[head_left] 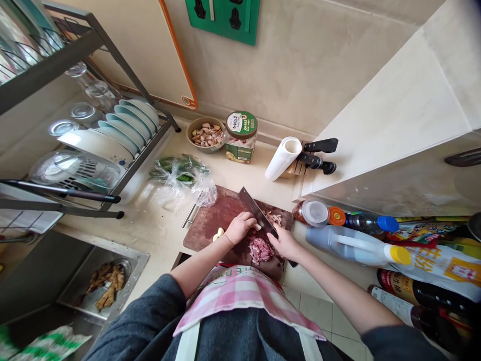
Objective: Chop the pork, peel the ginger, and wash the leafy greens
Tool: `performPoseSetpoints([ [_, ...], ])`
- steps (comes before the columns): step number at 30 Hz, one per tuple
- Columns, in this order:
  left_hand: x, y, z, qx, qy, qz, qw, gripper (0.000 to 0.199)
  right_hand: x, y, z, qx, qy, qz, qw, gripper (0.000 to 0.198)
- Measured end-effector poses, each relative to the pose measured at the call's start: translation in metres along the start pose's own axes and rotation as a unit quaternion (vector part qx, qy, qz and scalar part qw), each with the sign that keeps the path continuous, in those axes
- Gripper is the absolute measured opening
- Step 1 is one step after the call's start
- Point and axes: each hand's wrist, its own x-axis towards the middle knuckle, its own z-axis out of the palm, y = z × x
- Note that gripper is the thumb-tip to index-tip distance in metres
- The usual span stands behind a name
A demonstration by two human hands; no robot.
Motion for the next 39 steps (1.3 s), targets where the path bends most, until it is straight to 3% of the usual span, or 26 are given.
performPoseSetpoints([
  [2, 0.000, 0.001, 0.000, -0.004, -0.008, 0.001, 1.000, 0.018, 0.014, -0.001, 0.009, -0.018, 0.043, -0.034, 0.998, 0.028],
  [5, -0.002, 0.002, -0.002, 0.006, -0.019, 0.005, 1.000, 0.020, 0.022, -0.002, 0.017, -0.040, 0.056, -0.048, 0.996, 0.028],
  [10, -0.004, -0.002, -0.005, 0.017, 0.012, -0.024, 0.999, 0.024, 0.008, 0.000, 0.012, -0.071, 0.035, -0.041, 0.996, 0.024],
  [15, -0.012, -0.004, -0.012, 0.045, 0.041, -0.060, 0.996, 0.019, -0.011, -0.003, 0.004, -0.053, 0.060, -0.060, 0.995, 0.025],
  [19, -0.025, -0.002, -0.048, 0.030, 0.031, -0.036, 0.998, 0.016, -0.025, -0.006, 0.003, -0.083, 0.076, -0.047, 0.993, 0.026],
  [24, -0.008, 0.015, -0.117, -0.012, 0.181, -0.083, 0.980, 0.018, -0.040, -0.002, 0.007, -0.096, 0.093, -0.052, 0.990, 0.026],
  [26, 0.007, 0.025, -0.129, -0.023, 0.195, -0.055, 0.979, 0.018, -0.047, 0.002, 0.009, -0.089, 0.107, -0.043, 0.989, 0.027],
  [28, 0.019, 0.031, -0.125, -0.024, 0.196, -0.033, 0.980, 0.017, -0.055, 0.009, 0.009, -0.065, 0.127, -0.024, 0.990, 0.027],
  [30, 0.024, 0.032, -0.109, -0.027, 0.160, -0.018, 0.987, 0.015, -0.066, 0.017, 0.008, -0.031, 0.157, 0.000, 0.987, 0.028],
  [33, 0.027, 0.025, -0.073, -0.009, 0.010, 0.055, 0.998, 0.015, -0.085, 0.029, 0.008, 0.024, 0.193, 0.054, 0.979, 0.030],
  [36, 0.030, 0.015, -0.045, 0.063, -0.122, 0.144, 0.980, 0.015, -0.101, 0.036, 0.010, 0.071, 0.171, 0.093, 0.978, 0.032],
  [39, 0.035, 0.012, -0.034, 0.131, -0.147, 0.153, 0.968, 0.015, -0.111, 0.037, 0.016, 0.092, 0.127, 0.094, 0.983, 0.030],
])
